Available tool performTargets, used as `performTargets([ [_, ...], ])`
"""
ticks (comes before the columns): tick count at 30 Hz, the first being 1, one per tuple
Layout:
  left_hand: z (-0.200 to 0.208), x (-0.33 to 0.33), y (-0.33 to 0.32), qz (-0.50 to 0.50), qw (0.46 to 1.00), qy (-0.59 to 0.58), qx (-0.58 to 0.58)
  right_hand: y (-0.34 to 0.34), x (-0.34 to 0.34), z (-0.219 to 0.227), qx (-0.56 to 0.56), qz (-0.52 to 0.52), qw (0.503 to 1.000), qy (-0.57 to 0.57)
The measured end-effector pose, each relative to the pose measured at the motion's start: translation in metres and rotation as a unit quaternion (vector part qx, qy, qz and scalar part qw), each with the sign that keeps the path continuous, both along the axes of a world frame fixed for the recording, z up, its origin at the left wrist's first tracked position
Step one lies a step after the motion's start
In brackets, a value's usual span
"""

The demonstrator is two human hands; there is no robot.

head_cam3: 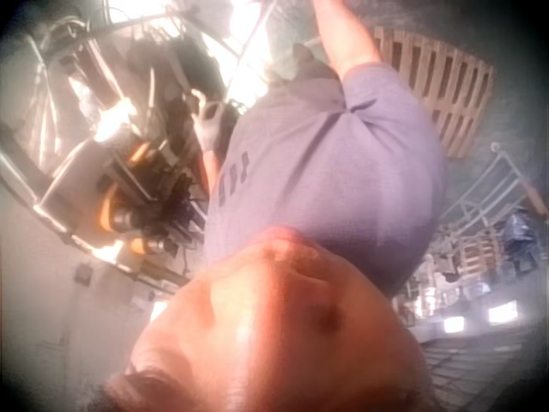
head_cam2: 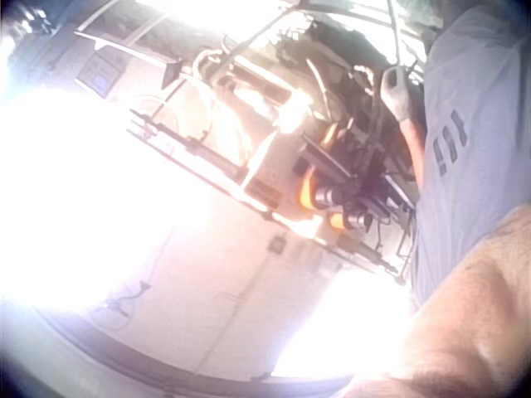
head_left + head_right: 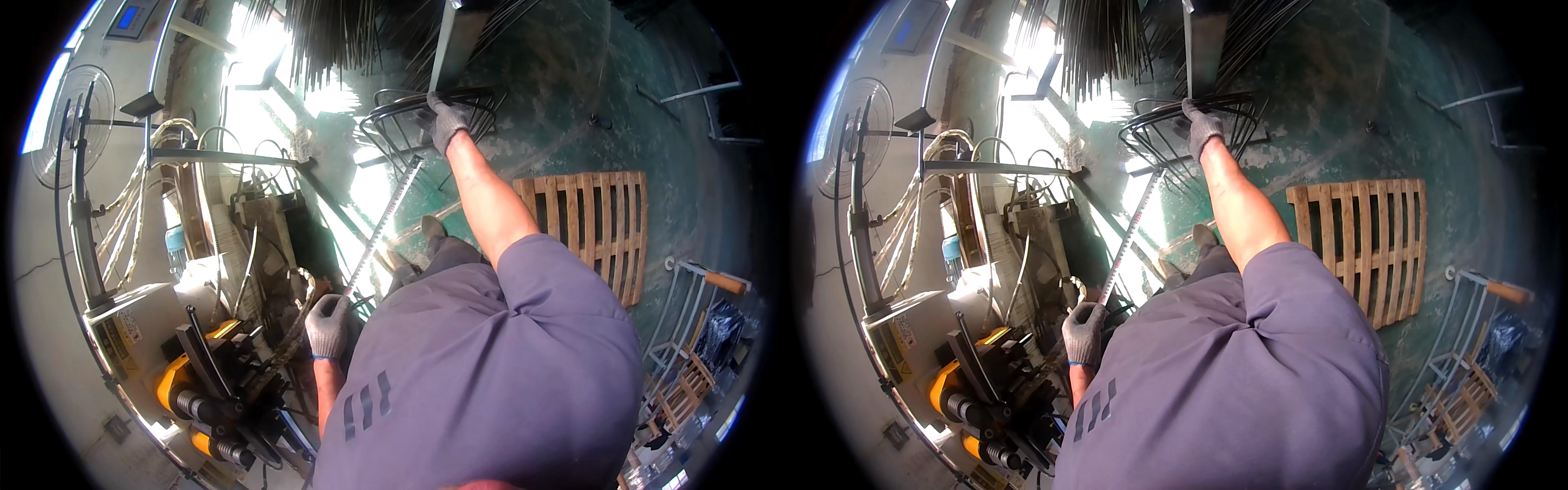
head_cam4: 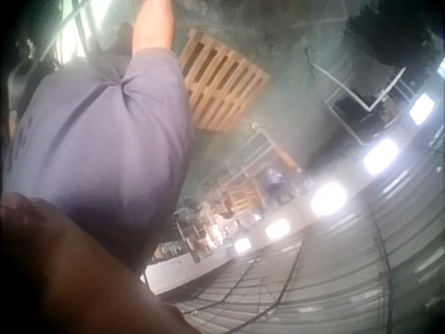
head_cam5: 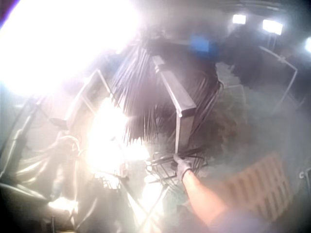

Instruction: The person operates a manual metal bending machine to shape long metal rods into U-shaped frames. They feed the rods into the machine, bend them, and then use a tape measure to verify the dimensions of the finished pieces. The person stacks the completed frames on a wooden pallet nearby.

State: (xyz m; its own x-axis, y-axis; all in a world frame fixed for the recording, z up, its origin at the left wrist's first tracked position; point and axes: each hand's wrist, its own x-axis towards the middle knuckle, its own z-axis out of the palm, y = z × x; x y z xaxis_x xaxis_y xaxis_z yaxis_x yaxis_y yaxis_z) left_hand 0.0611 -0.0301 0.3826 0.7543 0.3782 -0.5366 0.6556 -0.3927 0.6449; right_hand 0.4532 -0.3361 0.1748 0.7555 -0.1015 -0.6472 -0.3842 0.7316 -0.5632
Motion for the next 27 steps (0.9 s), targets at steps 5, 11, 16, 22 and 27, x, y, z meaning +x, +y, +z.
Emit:
performTargets([
  [5,0.008,0.007,-0.007,-0.003,1.0,0.007,0.014,0.01,0.021,-0.009,0.103,-0.009,0.994,0.045],
  [11,0.008,0.0,-0.01,0.011,1.0,-0.003,0.027,0.011,0.028,-0.017,0.114,-0.012,0.993,0.034],
  [16,0.011,-0.004,-0.02,0.036,0.999,-0.009,0.022,0.006,0.023,0.002,0.101,0.005,0.994,0.041],
  [22,0.015,0.001,-0.026,0.036,0.999,-0.012,0.034,0.008,0.03,-0.006,0.156,-0.008,0.988,0.014],
  [27,0.019,0.0,-0.023,0.059,0.998,0.004,0.019,0.012,0.029,-0.009,0.171,-0.017,0.985,0.009],
])
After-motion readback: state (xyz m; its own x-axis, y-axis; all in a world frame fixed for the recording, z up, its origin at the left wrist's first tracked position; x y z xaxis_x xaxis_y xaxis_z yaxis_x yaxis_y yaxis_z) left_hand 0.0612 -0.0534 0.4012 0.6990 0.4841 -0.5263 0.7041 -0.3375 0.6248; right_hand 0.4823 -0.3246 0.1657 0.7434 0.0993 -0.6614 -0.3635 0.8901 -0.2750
